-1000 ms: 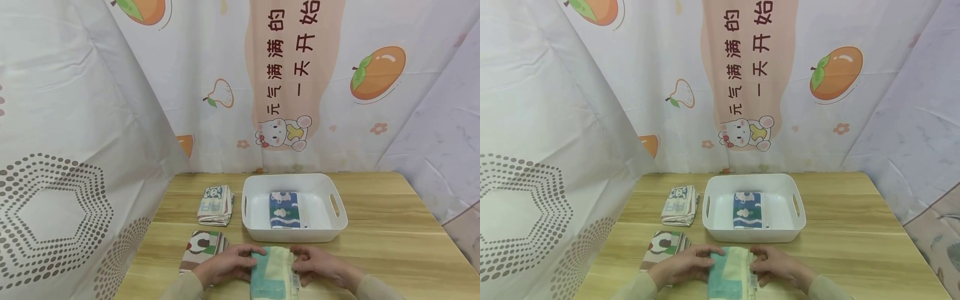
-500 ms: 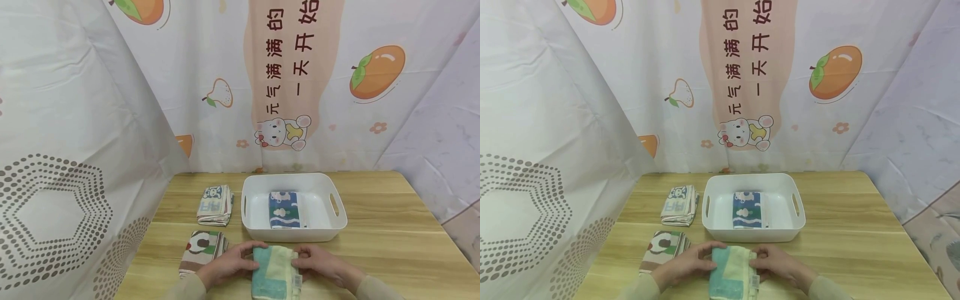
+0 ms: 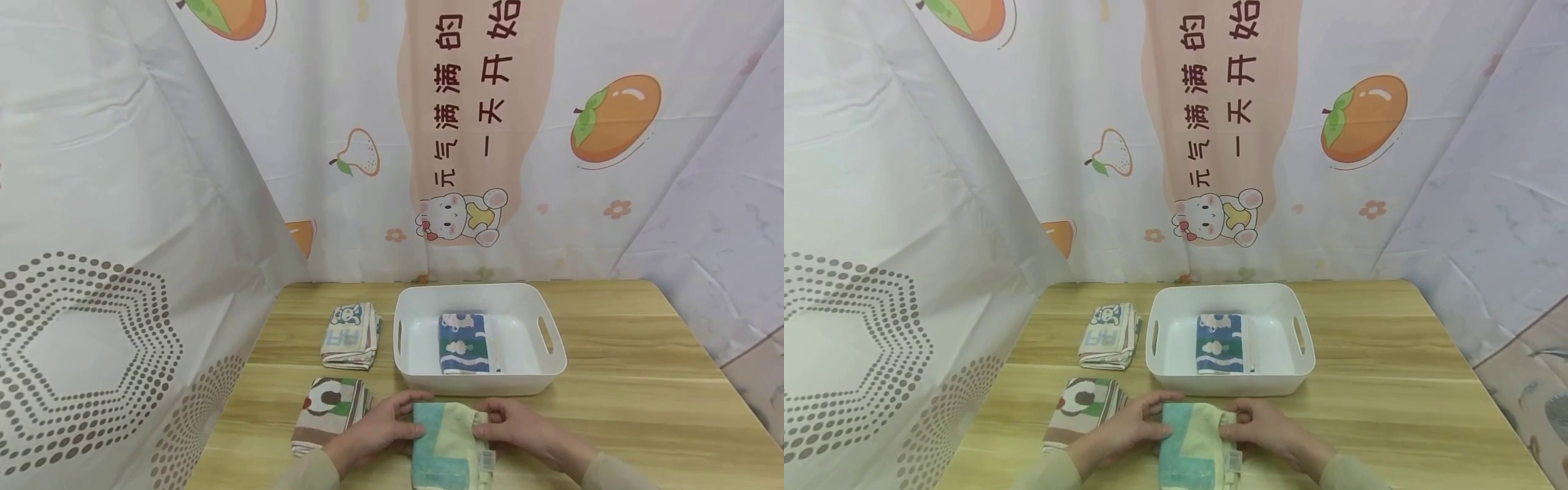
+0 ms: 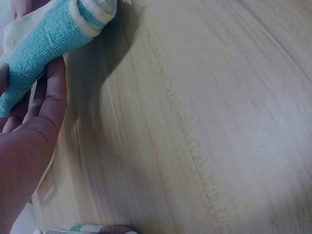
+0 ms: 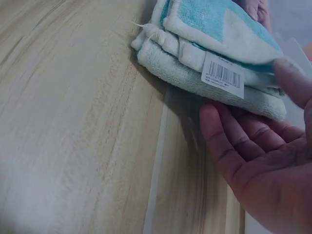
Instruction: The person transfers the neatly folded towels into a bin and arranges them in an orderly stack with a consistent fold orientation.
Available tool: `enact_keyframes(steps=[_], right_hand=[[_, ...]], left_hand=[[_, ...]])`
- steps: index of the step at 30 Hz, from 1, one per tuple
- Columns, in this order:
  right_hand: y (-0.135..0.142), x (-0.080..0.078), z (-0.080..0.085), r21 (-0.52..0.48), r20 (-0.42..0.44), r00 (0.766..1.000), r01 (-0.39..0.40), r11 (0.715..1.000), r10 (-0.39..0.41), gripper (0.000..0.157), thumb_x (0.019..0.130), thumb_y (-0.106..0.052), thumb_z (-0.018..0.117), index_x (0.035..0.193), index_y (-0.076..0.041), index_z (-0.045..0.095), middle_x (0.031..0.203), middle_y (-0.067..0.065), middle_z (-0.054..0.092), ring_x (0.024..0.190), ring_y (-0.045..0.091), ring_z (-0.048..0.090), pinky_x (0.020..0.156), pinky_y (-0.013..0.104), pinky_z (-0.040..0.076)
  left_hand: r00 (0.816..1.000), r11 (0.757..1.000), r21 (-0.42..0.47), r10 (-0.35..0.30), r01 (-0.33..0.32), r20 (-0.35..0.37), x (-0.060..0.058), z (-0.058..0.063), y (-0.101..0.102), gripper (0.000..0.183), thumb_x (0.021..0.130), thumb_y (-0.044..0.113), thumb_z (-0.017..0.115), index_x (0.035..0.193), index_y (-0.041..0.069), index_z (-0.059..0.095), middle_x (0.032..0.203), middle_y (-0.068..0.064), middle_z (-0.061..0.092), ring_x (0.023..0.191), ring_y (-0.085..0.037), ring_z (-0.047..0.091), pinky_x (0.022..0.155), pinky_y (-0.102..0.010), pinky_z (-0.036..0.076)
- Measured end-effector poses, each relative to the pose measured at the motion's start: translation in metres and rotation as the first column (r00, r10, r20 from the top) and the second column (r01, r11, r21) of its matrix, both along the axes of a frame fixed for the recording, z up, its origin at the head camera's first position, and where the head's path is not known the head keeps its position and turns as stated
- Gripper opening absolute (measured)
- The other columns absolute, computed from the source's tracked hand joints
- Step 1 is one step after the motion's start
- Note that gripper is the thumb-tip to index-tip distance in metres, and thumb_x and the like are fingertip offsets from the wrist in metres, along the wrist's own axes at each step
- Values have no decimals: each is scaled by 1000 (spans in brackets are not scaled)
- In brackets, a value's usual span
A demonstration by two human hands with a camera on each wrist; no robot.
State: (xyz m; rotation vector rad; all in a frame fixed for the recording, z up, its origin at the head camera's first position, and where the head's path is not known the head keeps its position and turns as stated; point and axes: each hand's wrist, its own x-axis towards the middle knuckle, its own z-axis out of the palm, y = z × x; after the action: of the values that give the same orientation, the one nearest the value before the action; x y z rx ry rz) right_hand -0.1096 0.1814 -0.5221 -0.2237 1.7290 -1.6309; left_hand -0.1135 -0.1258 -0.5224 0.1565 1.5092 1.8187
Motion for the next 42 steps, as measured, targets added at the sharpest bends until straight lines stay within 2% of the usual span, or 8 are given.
enact_keyframes(steps=[8,17,22,26,29,32,39,42], right_hand=[[-2,1,5,31,-41,999,-20,999,21,50,103,-30,64,135,7,55,119,11,71,105,20,65,87,34,58],[-3,1,6,46,-103,995,14,999,-9,37,101,-28,65,123,3,63,104,8,74,92,18,66,79,29,56],[-1,1,14,-29,-154,988,-13,999,9,32,103,-23,62,122,3,64,106,12,74,92,16,68,79,27,57],[2,1,22,-107,-174,984,-52,993,32,31,105,-19,59,124,5,61,110,16,74,96,17,70,83,30,59],[4,-1,28,-131,-184,982,-60,990,35,29,106,-17,56,124,5,61,111,17,74,98,18,71,86,33,60],[6,-4,32,-138,-182,983,-55,989,29,29,107,-17,55,125,4,61,114,18,73,100,19,71,88,36,59],[8,-9,43,-151,-162,987,-23,988,-2,33,108,-18,51,131,4,58,122,16,69,108,23,70,93,37,58],[8,-12,50,-178,-145,989,-1,984,-26,34,108,-18,50,133,5,56,123,15,70,108,23,70,93,38,58]], left_hand=[[999,999,-9,33,-33,-14,1,2,3,48,95,3,68,141,6,55,134,-12,63,111,-29,67,89,-42,59],[1000,1000,-6,25,-25,-14,1,2,5,48,95,4,70,140,6,56,135,-12,63,110,-29,68,89,-42,60],[999,998,-55,37,-39,-27,1,3,6,51,94,7,71,142,5,55,135,-11,64,110,-26,69,92,-40,58],[1000,997,-72,-3,0,-31,1,6,7,55,96,14,71,146,3,51,135,-11,65,115,-24,67,99,-40,55],[999,996,-78,-43,40,-34,0,9,7,58,97,20,71,148,3,49,134,-12,65,117,-23,66,102,-38,53],[997,995,-82,-53,49,-47,0,13,8,61,97,24,71,149,2,48,133,-13,66,118,-22,65,102,-37,52],[994,1000,-6,10,-11,-110,1,21,14,60,97,22,71,149,3,48,134,-16,65,119,-26,65,102,-37,53],[991,998,39,44,-39,-128,1,27,17,58,98,21,70,149,4,48,135,-17,64,116,-28,66,97,-39,56]])
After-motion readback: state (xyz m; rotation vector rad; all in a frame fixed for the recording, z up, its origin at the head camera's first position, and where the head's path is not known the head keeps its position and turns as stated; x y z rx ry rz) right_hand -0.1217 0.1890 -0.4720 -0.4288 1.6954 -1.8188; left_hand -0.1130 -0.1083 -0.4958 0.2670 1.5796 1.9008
